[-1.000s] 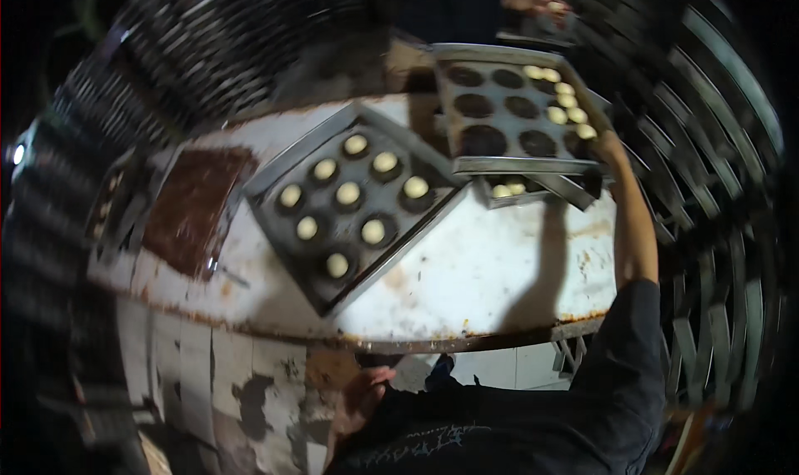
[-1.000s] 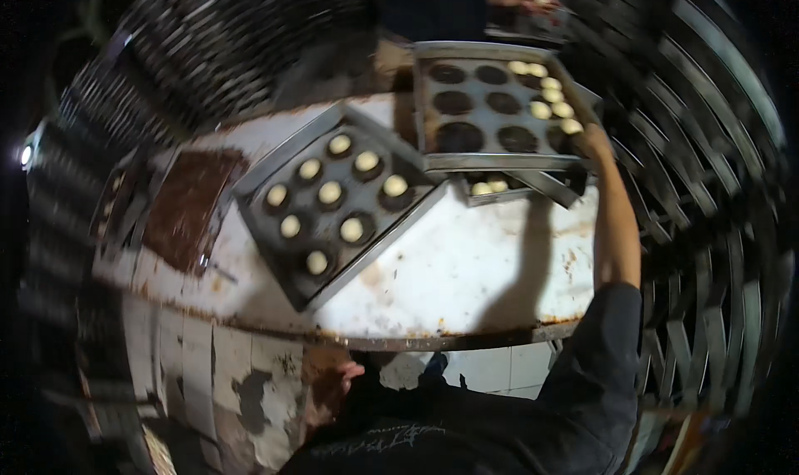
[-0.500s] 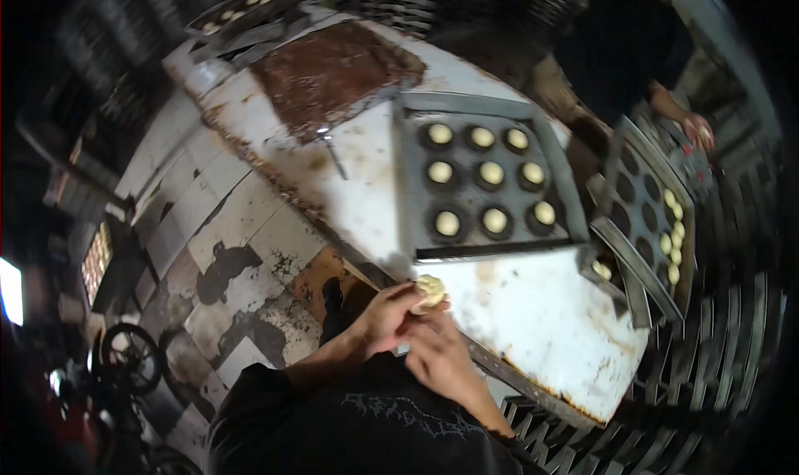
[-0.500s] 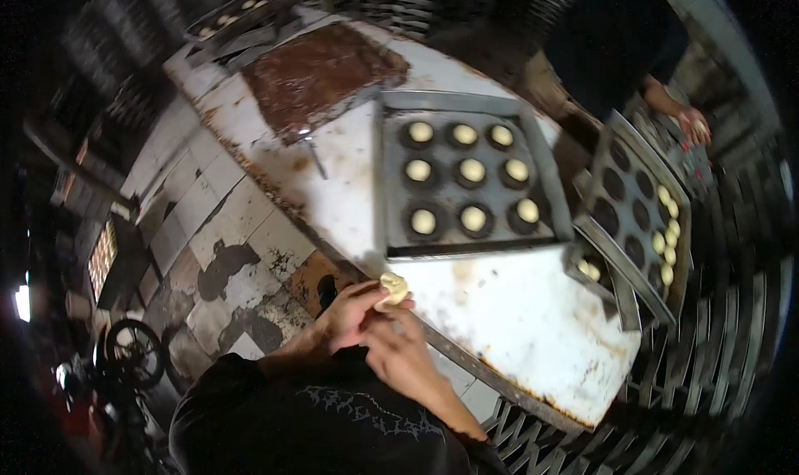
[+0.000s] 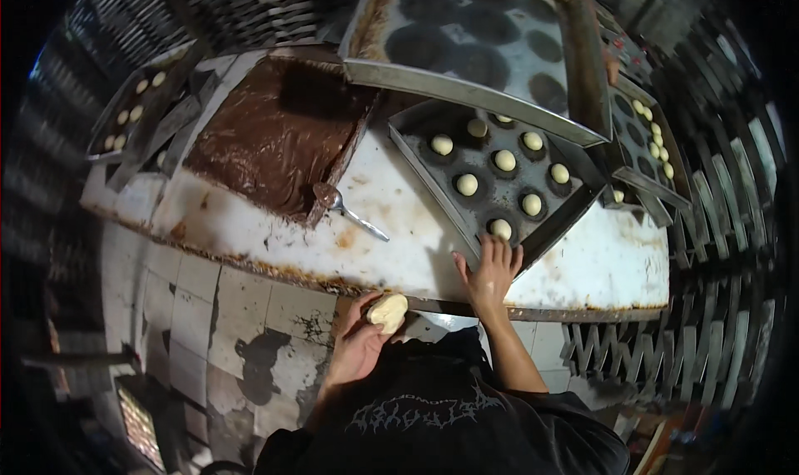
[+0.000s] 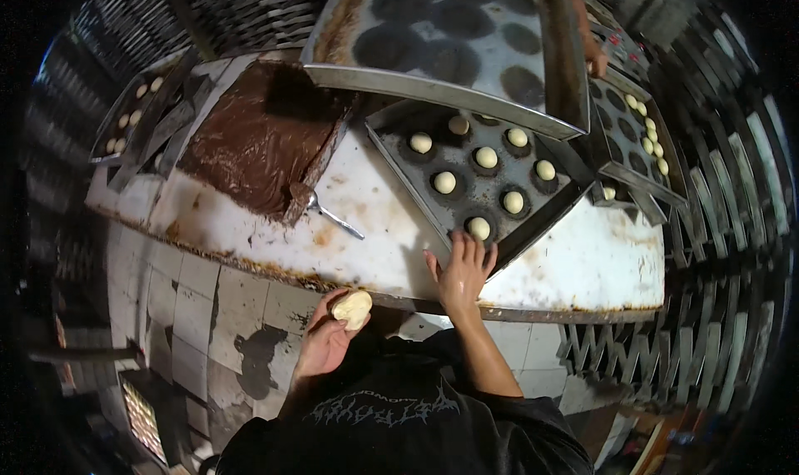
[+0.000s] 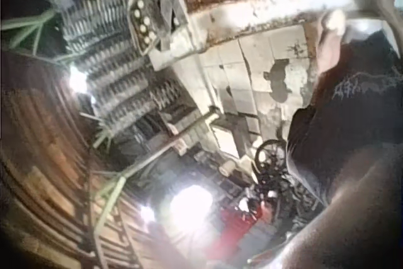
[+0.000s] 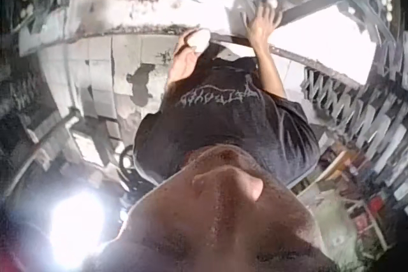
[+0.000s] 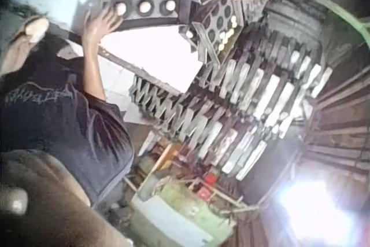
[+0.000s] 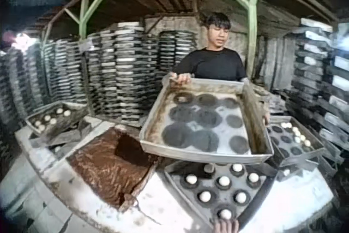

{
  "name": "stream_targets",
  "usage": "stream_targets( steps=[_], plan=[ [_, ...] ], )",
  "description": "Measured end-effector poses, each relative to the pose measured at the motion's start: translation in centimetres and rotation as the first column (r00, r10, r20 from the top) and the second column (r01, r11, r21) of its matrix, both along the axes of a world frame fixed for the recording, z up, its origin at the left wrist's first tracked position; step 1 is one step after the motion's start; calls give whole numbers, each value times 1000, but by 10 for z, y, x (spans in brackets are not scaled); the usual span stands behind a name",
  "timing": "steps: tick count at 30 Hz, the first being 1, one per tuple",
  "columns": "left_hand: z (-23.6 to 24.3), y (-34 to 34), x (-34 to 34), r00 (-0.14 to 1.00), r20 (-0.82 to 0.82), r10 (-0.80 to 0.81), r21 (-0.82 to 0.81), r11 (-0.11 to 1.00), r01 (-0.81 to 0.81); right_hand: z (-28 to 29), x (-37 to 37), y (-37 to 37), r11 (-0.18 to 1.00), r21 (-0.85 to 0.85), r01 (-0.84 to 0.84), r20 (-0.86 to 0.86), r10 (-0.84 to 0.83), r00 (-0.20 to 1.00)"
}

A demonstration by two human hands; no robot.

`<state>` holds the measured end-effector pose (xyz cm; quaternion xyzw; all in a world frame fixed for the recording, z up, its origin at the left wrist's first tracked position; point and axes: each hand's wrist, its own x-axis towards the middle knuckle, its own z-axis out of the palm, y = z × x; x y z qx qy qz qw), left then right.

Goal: The person fills small dough balls with chocolate paste using a knife and places them into metal baking trays.

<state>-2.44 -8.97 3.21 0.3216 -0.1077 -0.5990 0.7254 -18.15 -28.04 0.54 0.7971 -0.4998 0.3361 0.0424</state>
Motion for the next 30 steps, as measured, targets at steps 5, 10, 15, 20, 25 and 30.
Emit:
stream_targets(
  steps=[5,10,15,20,25,30],
  plan=[
    [-5,-11,39,990,-5,-138,71,988,138,-19,24,-6,999,-17,48,-114,-49,992],
    [-4,-32,27,975,-17,-221,105,970,222,-28,36,-1,998,-16,64,-128,-65,990],
    [4,-32,6,972,17,-232,109,967,229,-7,28,-1,998,66,11,60,-15,998],
    [1,-10,-28,997,-4,-79,94,992,79,30,-23,39,881,77,-467,520,364,773],
    [-10,-5,-95,978,-207,5,-27,1000,-11,49,-61,80,689,121,-715,624,507,595],
    [-8,-7,-135,980,-188,67,-39,996,-75,49,-48,72,592,41,-805,512,680,526]
  ],
)
